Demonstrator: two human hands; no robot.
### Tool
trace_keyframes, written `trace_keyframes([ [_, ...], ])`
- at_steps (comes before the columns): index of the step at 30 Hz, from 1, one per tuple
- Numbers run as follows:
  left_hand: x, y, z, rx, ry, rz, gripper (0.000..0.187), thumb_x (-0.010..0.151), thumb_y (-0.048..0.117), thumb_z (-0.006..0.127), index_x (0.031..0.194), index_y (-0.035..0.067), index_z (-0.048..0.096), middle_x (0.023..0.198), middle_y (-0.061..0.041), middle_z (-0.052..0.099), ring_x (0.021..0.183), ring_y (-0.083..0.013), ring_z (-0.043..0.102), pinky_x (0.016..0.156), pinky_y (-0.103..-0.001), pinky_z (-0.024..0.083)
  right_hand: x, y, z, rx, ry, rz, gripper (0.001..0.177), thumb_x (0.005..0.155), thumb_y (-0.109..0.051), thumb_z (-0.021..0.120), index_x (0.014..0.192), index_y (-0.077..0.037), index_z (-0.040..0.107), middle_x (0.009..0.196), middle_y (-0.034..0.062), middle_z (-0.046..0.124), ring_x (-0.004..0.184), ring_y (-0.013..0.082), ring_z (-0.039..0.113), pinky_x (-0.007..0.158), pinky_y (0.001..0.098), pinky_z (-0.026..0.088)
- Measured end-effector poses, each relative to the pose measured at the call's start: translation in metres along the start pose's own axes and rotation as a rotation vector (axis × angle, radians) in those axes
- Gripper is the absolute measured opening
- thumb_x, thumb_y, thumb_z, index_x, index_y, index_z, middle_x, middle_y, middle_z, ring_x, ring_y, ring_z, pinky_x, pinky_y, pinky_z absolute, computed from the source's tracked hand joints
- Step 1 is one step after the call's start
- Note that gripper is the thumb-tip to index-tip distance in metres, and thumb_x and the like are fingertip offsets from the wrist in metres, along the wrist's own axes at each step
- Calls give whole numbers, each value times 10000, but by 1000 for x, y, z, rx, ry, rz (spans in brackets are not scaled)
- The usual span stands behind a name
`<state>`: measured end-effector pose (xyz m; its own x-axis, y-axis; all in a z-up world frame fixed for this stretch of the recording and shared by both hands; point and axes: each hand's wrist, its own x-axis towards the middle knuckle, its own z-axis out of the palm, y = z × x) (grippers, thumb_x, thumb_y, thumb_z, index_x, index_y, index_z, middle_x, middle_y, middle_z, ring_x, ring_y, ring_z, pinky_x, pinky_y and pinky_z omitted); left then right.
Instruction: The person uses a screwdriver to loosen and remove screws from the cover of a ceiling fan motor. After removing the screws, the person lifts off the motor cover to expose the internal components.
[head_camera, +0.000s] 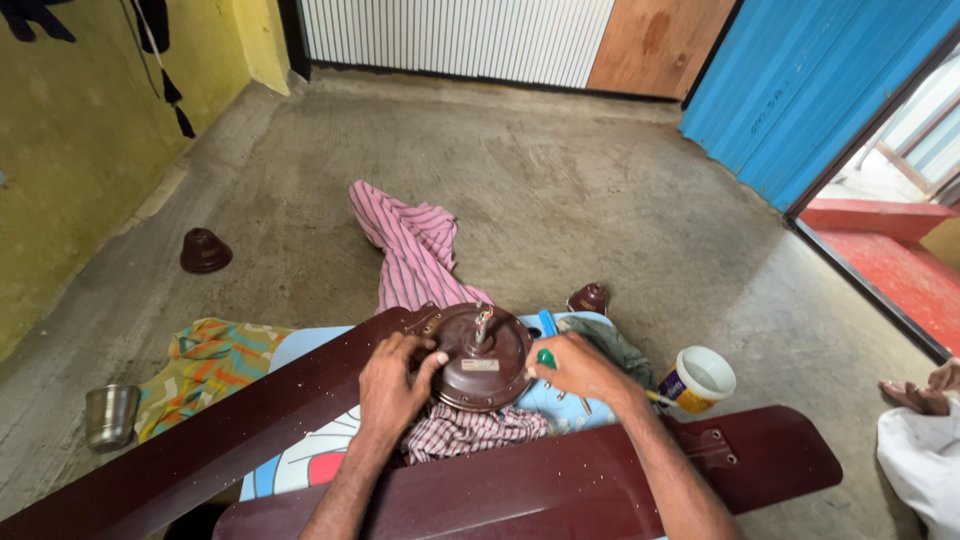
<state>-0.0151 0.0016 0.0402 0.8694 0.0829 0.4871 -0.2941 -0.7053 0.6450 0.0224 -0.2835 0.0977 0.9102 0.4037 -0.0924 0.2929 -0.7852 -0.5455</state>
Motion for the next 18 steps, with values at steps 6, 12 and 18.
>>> trace_keyframes([
  [6, -1, 5, 0, -10, -72, -17, 430, 823, 443, 770, 1059, 84, 755, 1039, -77, 691, 1026, -262, 630, 884, -439, 523, -15, -34, 10, -71, -78, -138, 143, 884, -167, 755, 964, -49, 764, 879, 139, 781, 871, 242, 759, 807, 392, 562],
  [12, -2, -2, 6, -114, -27, -39, 407, 845, 309, 774, 1147, 43, 711, 1155, -135, 638, 1113, -300, 629, 957, -443, 511, -11, -69, 38, -51, -111, -241, 131, 848, -145, 764, 944, -59, 742, 1032, 122, 760, 927, 246, 752, 826, 395, 576],
  [18, -2, -30, 22, -249, -88, -106, 469, 918, 145, 698, 1364, 39, 599, 1369, -190, 626, 1297, -360, 578, 1074, -428, 448, -2, -80, 50, -140, 4, -407, 141, 820, -150, 808, 883, -39, 750, 958, 143, 725, 918, 350, 709, 806, 461, 540],
])
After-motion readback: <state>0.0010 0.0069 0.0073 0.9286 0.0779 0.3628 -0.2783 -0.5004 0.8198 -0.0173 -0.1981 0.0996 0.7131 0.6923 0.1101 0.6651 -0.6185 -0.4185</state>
